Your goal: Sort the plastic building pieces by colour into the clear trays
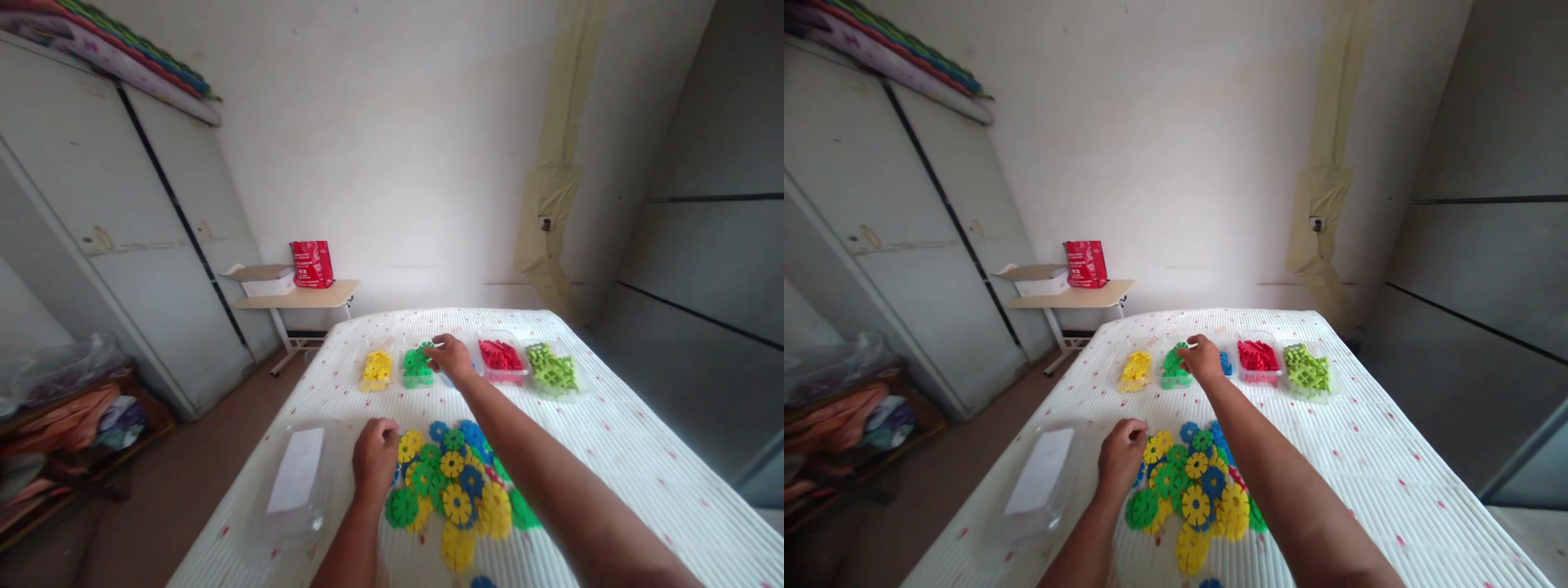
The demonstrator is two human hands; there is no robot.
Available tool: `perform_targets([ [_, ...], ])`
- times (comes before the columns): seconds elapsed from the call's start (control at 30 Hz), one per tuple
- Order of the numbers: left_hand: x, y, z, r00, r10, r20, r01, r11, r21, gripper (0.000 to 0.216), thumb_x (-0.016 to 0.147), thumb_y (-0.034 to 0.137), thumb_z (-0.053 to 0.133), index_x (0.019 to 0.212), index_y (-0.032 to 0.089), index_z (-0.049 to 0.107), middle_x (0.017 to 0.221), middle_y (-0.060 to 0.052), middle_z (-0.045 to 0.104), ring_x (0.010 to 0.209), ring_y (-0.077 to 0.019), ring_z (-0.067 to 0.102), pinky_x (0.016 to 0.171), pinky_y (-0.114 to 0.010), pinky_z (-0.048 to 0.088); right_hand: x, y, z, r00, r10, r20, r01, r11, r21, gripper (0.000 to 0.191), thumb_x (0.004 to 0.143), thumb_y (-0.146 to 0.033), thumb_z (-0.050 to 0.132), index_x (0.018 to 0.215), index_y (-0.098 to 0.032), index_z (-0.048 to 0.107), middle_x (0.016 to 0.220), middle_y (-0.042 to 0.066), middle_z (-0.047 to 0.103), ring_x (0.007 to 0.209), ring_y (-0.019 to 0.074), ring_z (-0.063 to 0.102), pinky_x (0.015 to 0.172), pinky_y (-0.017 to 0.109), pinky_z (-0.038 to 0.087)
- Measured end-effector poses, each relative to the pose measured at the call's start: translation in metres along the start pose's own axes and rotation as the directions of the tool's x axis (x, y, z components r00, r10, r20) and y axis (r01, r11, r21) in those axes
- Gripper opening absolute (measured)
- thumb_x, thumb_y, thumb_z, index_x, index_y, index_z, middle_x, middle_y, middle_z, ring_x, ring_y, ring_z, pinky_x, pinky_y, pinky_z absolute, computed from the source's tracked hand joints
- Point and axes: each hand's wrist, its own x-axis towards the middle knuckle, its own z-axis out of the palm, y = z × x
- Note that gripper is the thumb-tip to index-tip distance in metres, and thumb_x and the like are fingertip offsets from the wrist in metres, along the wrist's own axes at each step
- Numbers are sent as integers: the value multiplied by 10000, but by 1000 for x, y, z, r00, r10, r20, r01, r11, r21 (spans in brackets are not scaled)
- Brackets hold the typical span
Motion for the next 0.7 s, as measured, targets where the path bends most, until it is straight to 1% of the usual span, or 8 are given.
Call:
perform_targets([
  [0.1,-1,1,-2,1000,5,2,-5,1000,-13,133,738,146,488,758,185,614,799,-9,634,784,-127,582,734,-224,415,4,-2,11,1000,-29,-9,28,995,-94,174,659,-209,639,788,-174,527,665,1,603,439,80,541,449,209,407],
  [0.17,-1,1,-2,1000,1,6,-1,1000,-13,133,735,141,490,752,187,613,792,-6,630,779,-125,579,730,-222,412,-2,-3,7,997,-79,-17,76,987,-140,119,676,-193,607,774,-175,544,720,3,615,475,75,558,481,203,420],
  [0.3,0,1,0,1000,0,4,0,1000,1,130,724,135,492,722,187,610,767,-1,620,765,-122,567,724,-218,403,-26,4,-27,982,-186,-32,177,967,-184,68,730,-222,516,762,-176,554,698,0,608,539,99,586,533,211,444],
  [0.4,0,0,1,1000,2,7,-2,1000,9,129,724,142,491,726,187,612,766,-2,619,748,-120,562,713,-217,403,-48,27,-64,949,-305,-72,279,927,-249,141,756,-301,482,772,-181,555,674,10,603,531,122,573,533,241,450],
  [0.5,0,1,0,1000,3,7,-3,1000,22,133,729,149,485,732,185,613,773,-7,619,752,-124,563,715,-220,403,-71,63,-103,934,-323,-154,248,895,-370,205,772,-365,462,813,-191,563,730,37,626,584,151,576,558,268,449],
  [0.57,1,2,0,1000,-8,17,7,1000,26,137,732,150,483,740,184,615,781,-10,622,759,-125,567,713,-218,404,-84,85,-125,938,-308,-160,210,871,-444,221,772,-388,458,805,-197,566,757,52,637,642,179,587,593,288,448],
  [0.63,0,3,-2,999,-23,33,22,999,35,140,737,149,482,754,186,616,797,-11,628,766,-124,573,710,-217,403,-93,100,-141,948,-262,-179,152,871,-467,235,756,-409,464,798,-200,564,755,57,642,658,195,592,613,303,446],
  [0.7,-1,6,-3,999,-22,47,19,997,70,146,741,150,483,775,191,618,821,-11,637,787,-126,578,721,-219,398,-96,107,-149,954,-199,-224,83,895,-438,248,742,-426,462,799,-203,556,738,54,641,634,195,588,609,306,446],
])
